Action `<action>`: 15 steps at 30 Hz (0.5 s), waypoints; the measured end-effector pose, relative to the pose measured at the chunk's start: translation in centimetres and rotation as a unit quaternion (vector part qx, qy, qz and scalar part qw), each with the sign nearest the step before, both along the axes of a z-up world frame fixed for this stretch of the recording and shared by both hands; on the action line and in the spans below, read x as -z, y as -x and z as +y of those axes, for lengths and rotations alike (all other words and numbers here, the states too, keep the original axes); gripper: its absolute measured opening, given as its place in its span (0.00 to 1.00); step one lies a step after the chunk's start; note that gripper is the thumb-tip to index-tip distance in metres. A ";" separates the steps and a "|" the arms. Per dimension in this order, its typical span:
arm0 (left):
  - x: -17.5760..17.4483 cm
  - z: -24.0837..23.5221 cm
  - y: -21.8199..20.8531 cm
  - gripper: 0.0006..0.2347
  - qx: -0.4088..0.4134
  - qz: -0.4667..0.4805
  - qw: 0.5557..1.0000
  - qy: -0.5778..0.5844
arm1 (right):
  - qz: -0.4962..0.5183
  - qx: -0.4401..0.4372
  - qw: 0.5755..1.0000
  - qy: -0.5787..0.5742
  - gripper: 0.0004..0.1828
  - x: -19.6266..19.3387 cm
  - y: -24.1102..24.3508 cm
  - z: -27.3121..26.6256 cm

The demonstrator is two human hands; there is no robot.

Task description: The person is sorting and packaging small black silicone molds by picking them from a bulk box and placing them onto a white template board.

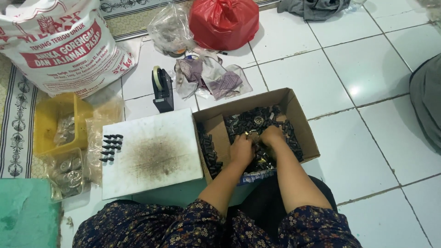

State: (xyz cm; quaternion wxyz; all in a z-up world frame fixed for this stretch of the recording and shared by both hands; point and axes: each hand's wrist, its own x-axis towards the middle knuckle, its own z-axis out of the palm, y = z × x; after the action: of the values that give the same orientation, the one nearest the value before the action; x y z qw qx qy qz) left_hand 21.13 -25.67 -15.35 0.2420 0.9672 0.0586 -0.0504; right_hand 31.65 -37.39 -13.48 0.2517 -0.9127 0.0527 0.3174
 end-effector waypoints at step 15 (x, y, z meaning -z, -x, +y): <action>-2.3 2.1 -0.2 0.10 -0.198 -0.069 0.917 0.340 | -0.094 -0.060 0.993 0.026 0.15 -1.0 1.1 0.3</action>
State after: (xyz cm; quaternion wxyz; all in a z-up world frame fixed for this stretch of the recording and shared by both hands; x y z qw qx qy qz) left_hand 21.33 -23.54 -13.02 0.5644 0.7964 0.2119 0.0484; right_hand 30.60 -37.07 -12.44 0.2121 -0.9463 -0.0172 0.2435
